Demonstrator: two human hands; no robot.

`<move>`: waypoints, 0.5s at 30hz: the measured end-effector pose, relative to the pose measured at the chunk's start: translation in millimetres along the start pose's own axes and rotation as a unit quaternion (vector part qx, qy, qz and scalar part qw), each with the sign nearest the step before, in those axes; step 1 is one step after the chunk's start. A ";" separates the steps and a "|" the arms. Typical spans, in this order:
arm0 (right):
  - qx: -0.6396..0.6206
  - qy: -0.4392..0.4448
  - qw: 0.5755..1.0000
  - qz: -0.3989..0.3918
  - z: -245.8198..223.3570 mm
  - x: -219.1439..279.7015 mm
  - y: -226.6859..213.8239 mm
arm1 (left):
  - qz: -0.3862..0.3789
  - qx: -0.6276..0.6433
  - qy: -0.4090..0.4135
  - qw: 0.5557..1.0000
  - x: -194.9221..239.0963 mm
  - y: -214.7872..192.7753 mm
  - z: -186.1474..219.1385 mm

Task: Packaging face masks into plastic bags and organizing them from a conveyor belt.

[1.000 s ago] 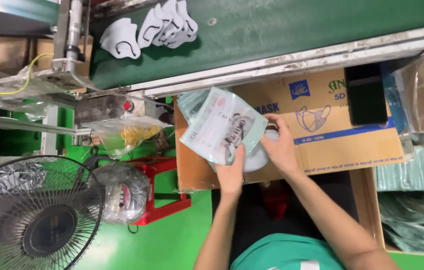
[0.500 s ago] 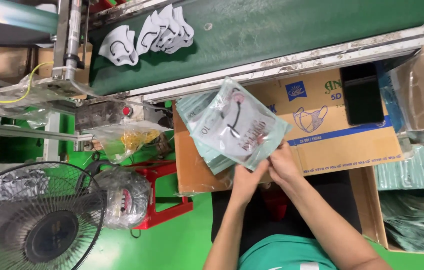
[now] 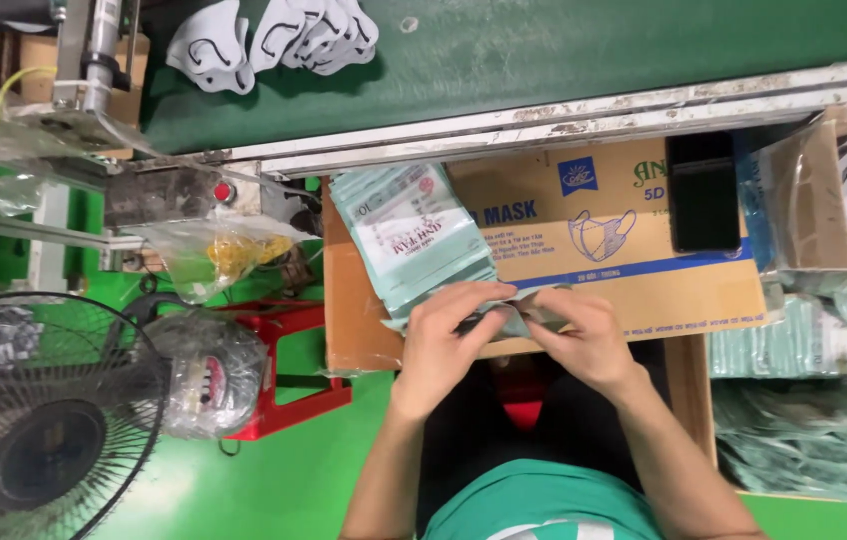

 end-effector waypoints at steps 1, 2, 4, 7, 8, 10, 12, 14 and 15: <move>0.006 -0.028 1.000 0.010 1.5 0.2 0.2 | -0.001 0.029 -0.010 1.000 3.7 6.8 -10.0; 0.011 -0.029 1.000 0.006 -8.5 -2.6 -1.7 | 0.004 0.033 -0.012 0.999 12.8 13.0 -21.7; -0.069 -0.161 0.961 0.215 -36.3 -4.7 -14.9 | 0.142 0.135 -0.104 0.975 34.0 16.5 -50.8; -0.165 -0.034 0.950 0.265 -14.4 -13.9 -19.5 | 0.232 0.212 -0.186 0.931 47.0 22.6 -68.5; -0.162 -0.035 0.951 0.261 8.8 -9.5 -18.5 | 0.235 0.214 -0.187 0.929 46.4 21.9 -65.8; -0.344 0.024 0.922 0.177 58.9 -2.3 -12.0 | 0.243 0.187 -0.135 0.942 44.8 19.2 -57.3; -0.329 0.000 0.931 0.161 50.4 -3.6 -11.8 | 0.238 0.181 -0.125 0.946 46.1 19.1 -57.4; -0.315 -0.024 0.937 0.146 43.8 -3.9 -8.6 | 0.230 0.174 -0.114 0.951 45.1 18.9 -56.3; -0.363 0.027 0.913 0.182 46.0 -3.5 -7.5 | 0.211 0.187 -0.107 0.953 42.8 20.1 -54.9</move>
Point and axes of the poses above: each hand's wrist, its own x-axis away from the middle knuckle, its own y-axis out of the palm, z = x × y, the point moved 3 cm from there along -x, towards the middle knuckle, and after that the axes turned 7 degrees about z, right-handed, at the moved point
